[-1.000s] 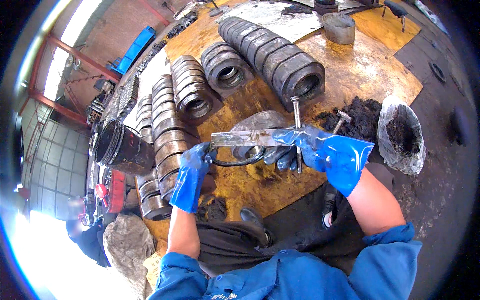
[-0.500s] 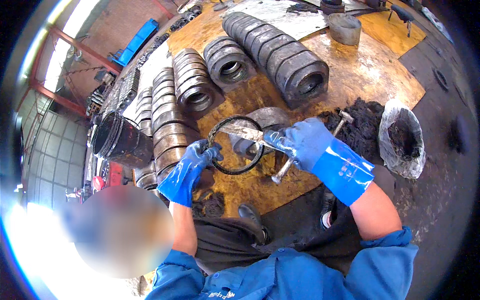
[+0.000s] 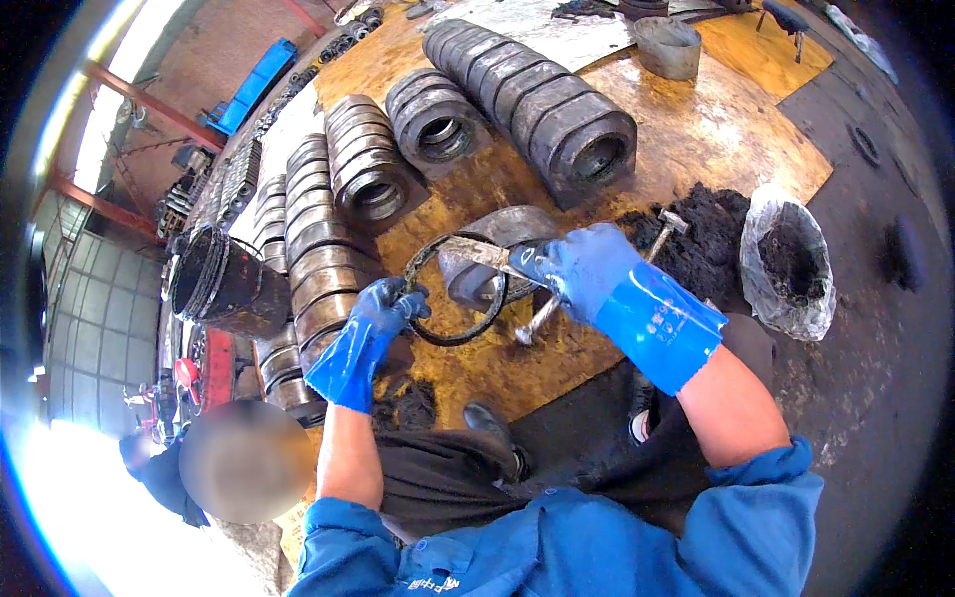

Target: The person removes a metal ring from a cylindrical part using a hammer and chisel, then scrapes a black substance from the ring with a metal tool. The person works on a single part throughout the clip.

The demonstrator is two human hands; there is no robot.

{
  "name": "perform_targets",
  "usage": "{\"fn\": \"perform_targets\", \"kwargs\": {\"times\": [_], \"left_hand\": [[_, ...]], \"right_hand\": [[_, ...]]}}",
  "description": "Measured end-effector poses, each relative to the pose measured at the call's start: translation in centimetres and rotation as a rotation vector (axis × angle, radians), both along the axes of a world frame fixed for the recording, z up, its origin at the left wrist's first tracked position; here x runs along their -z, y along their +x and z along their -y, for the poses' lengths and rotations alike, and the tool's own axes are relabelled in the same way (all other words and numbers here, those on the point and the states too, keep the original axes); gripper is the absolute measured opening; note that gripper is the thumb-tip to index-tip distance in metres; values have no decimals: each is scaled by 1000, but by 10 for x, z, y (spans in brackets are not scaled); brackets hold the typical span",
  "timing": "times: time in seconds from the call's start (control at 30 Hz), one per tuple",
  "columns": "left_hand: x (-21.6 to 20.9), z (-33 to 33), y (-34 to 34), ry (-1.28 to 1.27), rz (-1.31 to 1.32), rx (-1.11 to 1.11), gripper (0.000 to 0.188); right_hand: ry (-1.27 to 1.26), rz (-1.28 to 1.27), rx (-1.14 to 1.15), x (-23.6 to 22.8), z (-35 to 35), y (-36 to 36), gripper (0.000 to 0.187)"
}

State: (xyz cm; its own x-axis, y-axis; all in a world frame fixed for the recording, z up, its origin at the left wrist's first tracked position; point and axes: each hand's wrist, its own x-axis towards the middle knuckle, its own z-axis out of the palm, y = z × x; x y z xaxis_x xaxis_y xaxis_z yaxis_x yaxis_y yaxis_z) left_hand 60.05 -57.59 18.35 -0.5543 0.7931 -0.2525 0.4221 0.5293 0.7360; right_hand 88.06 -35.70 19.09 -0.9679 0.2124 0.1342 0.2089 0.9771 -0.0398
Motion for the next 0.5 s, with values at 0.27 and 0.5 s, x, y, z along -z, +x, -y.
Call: {"fn": "perform_targets", "kwargs": {"times": [0.27,0.5], "left_hand": [[8,2,-17,161,-89,-18,30],[-1,-10,-10,354,19,-161,27]], "right_hand": [[-731,-312,160,32,-17,3,49],[-1725,-479,396,49,-22,-12,19]]}}
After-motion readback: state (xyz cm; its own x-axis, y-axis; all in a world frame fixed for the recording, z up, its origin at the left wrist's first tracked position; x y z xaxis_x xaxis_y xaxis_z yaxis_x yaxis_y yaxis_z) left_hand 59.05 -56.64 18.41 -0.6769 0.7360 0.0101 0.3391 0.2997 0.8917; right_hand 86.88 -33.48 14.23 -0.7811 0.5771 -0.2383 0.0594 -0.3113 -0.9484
